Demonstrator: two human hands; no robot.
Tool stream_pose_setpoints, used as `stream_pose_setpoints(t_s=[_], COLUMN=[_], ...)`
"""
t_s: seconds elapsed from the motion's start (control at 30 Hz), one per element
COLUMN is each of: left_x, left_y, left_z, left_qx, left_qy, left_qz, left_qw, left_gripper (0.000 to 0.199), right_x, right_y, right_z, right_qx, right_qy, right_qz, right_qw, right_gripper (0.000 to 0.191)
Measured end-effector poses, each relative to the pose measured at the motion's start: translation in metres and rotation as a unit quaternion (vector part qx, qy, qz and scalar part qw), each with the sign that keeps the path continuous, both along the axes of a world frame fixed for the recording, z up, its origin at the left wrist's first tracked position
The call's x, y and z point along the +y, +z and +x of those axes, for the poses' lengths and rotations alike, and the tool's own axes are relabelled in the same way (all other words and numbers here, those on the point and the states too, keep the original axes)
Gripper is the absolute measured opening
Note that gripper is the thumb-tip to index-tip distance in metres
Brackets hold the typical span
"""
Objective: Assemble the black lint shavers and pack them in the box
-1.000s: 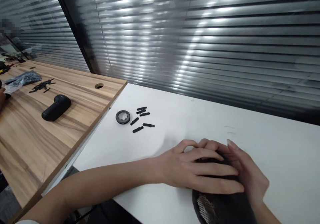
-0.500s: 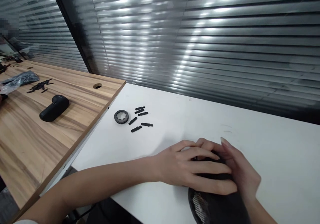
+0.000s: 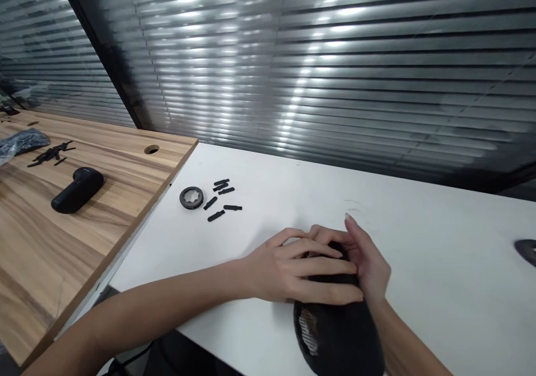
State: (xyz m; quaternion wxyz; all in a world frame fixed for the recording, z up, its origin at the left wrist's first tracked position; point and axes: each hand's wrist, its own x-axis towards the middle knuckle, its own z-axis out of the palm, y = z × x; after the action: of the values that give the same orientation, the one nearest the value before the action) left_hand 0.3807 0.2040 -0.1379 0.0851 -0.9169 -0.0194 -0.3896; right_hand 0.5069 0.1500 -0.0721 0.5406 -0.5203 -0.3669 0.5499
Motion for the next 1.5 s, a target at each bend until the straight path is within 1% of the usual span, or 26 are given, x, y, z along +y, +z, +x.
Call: stream_pose_setpoints(t_s=[0.07,0.17,0.27,0.37,0.47,0.5,0.57,0.63,0.67,0.7,0.73,0.77,0.8,0.83,0.87,0.9,0.93,0.97,1.0,1.03,1.1,1.27,1.4,1.5], left_x=[-0.002,-0.004,-0.002,0.002,0.004,0.005,0.007,0.009,0.01,0.011,0.012,0.013,0.015,0.016,0.017,0.018,0.019,0.019,0.019,0.019,0.018,0.017,0.016,0.015], left_y=[0.001,0.005,0.01,0.011,0.009,0.009,0.01,0.014,0.017,0.02,0.023,0.026,0.028,0.029,0.03,0.031,0.031,0.032,0.033,0.034,0.037,0.039,0.033,0.028], left_z=[-0.001,-0.003,-0.008,-0.014,-0.018,-0.019,-0.023,-0.027,-0.03,-0.033,-0.035,-0.038,-0.041,-0.043,-0.044,-0.045,-0.046,-0.046,-0.045,-0.045,-0.044,-0.043,-0.043,-0.041], left_qx=[0.008,0.039,0.035,0.018,-0.002,-0.004,-0.003,-0.015,-0.033,-0.056,-0.084,-0.106,-0.129,-0.148,-0.177,-0.204,-0.22,-0.228,-0.226,-0.214,-0.192,-0.157,-0.114,-0.115], left_qy=[0.015,0.015,0.018,0.037,0.057,0.056,0.039,0.009,-0.007,-0.021,-0.029,-0.031,-0.026,-0.017,-0.025,-0.04,-0.063,-0.09,-0.114,-0.131,-0.152,-0.161,-0.163,-0.163], left_qz=[-0.014,-0.032,-0.05,-0.054,-0.058,-0.07,-0.121,-0.209,-0.269,-0.34,-0.417,-0.5,-0.584,-0.661,-0.717,-0.756,-0.782,-0.796,-0.805,-0.811,-0.816,-0.815,-0.821,-0.812], left_qw=[1.0,0.999,0.998,0.998,0.997,0.996,0.992,0.978,0.963,0.939,0.905,0.859,0.801,0.735,0.674,0.621,0.58,0.553,0.537,0.528,0.523,0.534,0.536,0.549], left_gripper=[0.043,0.045,0.045,0.045,0.046,0.046,0.043,0.038,0.035,0.034,0.036,0.043,0.047,0.048,0.051,0.052,0.053,0.054,0.055,0.057,0.06,0.063,0.058,0.057], right_x=[0.001,0.005,0.009,0.012,0.013,0.013,0.015,0.016,0.016,0.016,0.015,0.015,0.014,0.013,0.012,0.011,0.009,0.008,0.008,0.007,0.006,0.006,0.008,0.01], right_y=[-0.003,-0.01,-0.016,-0.014,-0.013,-0.013,-0.016,-0.02,-0.022,-0.024,-0.024,-0.025,-0.025,-0.024,-0.024,-0.023,-0.022,-0.022,-0.021,-0.021,-0.02,-0.022,-0.027,-0.029], right_z=[0.004,0.009,0.011,0.01,0.008,0.007,0.006,0.006,0.005,0.005,0.005,0.005,0.005,0.005,0.004,0.004,0.003,0.003,0.002,0.002,0.001,0.001,0.001,0.002], right_qx=[-0.005,-0.01,0.007,0.043,0.091,0.102,0.111,0.112,0.112,0.112,0.111,0.11,0.107,0.105,0.104,0.106,0.113,0.124,0.137,0.151,0.177,0.21,0.212,0.218], right_qy=[0.016,0.034,0.05,0.081,0.108,0.109,0.097,0.078,0.069,0.066,0.07,0.079,0.095,0.116,0.136,0.154,0.17,0.186,0.203,0.217,0.242,0.257,0.253,0.243], right_qz=[0.021,0.061,0.075,0.035,-0.014,-0.017,-0.001,0.027,0.039,0.05,0.062,0.079,0.098,0.117,0.133,0.144,0.148,0.146,0.14,0.133,0.119,0.097,0.089,0.081], right_qw=[1.0,0.998,0.996,0.995,0.99,0.989,0.989,0.99,0.991,0.99,0.989,0.988,0.985,0.981,0.976,0.972,0.968,0.964,0.959,0.955,0.947,0.938,0.94,0.942], right_gripper=[0.064,0.068,0.074,0.073,0.067,0.064,0.059,0.056,0.055,0.055,0.055,0.054,0.051,0.049,0.048,0.049,0.051,0.054,0.057,0.06,0.064,0.068,0.068,0.068])
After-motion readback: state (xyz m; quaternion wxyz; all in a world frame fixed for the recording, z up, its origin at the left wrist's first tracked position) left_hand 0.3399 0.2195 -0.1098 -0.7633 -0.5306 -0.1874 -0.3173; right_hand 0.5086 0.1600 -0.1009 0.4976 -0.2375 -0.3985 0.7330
